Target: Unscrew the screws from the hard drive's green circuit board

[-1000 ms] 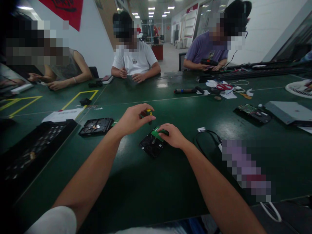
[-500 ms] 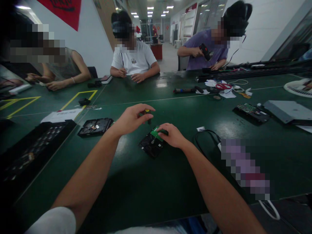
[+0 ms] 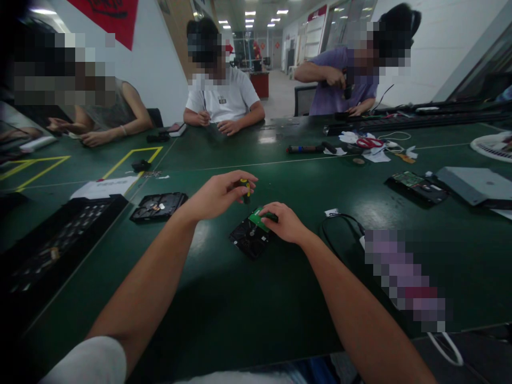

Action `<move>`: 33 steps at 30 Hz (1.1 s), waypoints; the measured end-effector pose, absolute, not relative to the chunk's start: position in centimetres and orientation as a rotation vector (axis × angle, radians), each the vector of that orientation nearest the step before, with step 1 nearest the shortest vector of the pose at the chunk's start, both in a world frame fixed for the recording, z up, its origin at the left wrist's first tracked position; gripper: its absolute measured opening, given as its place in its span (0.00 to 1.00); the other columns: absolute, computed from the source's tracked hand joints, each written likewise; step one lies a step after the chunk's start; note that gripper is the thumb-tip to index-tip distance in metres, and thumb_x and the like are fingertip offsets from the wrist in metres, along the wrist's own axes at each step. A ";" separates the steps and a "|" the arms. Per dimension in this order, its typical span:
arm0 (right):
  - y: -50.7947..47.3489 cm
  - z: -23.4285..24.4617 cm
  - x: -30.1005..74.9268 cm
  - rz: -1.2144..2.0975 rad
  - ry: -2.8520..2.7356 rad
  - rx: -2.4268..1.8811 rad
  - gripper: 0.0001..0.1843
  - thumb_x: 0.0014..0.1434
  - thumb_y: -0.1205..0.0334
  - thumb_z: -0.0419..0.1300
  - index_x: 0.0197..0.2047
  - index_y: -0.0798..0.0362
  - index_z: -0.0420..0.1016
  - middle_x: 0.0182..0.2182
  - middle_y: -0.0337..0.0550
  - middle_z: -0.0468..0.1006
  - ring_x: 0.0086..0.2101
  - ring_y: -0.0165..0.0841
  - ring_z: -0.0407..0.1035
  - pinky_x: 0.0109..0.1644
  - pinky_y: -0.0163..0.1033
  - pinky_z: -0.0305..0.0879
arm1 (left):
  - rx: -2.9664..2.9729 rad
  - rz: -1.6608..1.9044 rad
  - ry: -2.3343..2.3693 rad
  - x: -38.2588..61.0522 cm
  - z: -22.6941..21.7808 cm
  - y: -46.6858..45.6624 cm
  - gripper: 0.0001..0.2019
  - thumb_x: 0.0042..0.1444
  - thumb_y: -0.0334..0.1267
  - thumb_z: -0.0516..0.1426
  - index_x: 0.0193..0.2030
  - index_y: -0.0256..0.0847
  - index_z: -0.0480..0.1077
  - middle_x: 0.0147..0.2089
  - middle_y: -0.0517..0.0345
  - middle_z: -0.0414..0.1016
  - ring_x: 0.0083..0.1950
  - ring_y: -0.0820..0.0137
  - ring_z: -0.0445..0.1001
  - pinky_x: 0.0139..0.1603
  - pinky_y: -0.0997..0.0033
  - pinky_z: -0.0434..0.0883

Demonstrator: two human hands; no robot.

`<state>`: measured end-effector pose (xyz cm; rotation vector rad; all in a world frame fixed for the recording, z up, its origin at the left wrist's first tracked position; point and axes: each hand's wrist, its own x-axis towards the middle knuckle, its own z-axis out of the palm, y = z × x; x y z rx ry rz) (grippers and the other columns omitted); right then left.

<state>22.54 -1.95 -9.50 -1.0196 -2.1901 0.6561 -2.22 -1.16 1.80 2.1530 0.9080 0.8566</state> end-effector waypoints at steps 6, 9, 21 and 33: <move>-1.9 -9.5 22.6 0.650 -2.200 -1.017 0.10 0.67 0.63 0.65 0.51 0.45 0.82 0.55 0.47 0.81 0.57 0.43 0.75 0.65 0.57 0.67 | 2.189 0.841 0.826 -2.5 1.7 -1.0 0.24 0.70 0.33 0.52 0.71 0.41 0.68 0.63 0.47 0.78 0.54 0.64 0.81 0.48 0.64 0.82; -1.8 -9.6 22.6 0.646 -2.198 -1.000 0.10 0.67 0.63 0.65 0.50 0.45 0.82 0.54 0.46 0.82 0.57 0.43 0.75 0.66 0.57 0.66 | 2.251 0.872 0.901 -2.5 1.7 -1.0 0.22 0.70 0.35 0.54 0.69 0.43 0.71 0.59 0.48 0.80 0.48 0.66 0.81 0.46 0.65 0.80; -1.8 -9.6 22.6 0.654 -2.194 -1.031 0.09 0.67 0.62 0.65 0.50 0.44 0.82 0.56 0.47 0.81 0.57 0.44 0.75 0.65 0.57 0.67 | 2.433 0.896 1.057 -2.7 1.9 -0.8 0.20 0.70 0.38 0.58 0.67 0.42 0.72 0.55 0.49 0.82 0.51 0.63 0.80 0.52 0.62 0.76; -1.4 -10.3 22.9 0.638 -2.227 -1.048 0.10 0.69 0.61 0.64 0.52 0.44 0.81 0.57 0.46 0.80 0.59 0.44 0.73 0.65 0.58 0.66 | 2.578 0.938 1.421 -2.3 2.4 -1.1 0.20 0.60 0.57 0.67 0.37 0.41 0.75 0.35 0.54 0.77 0.36 0.65 0.75 0.41 0.64 0.70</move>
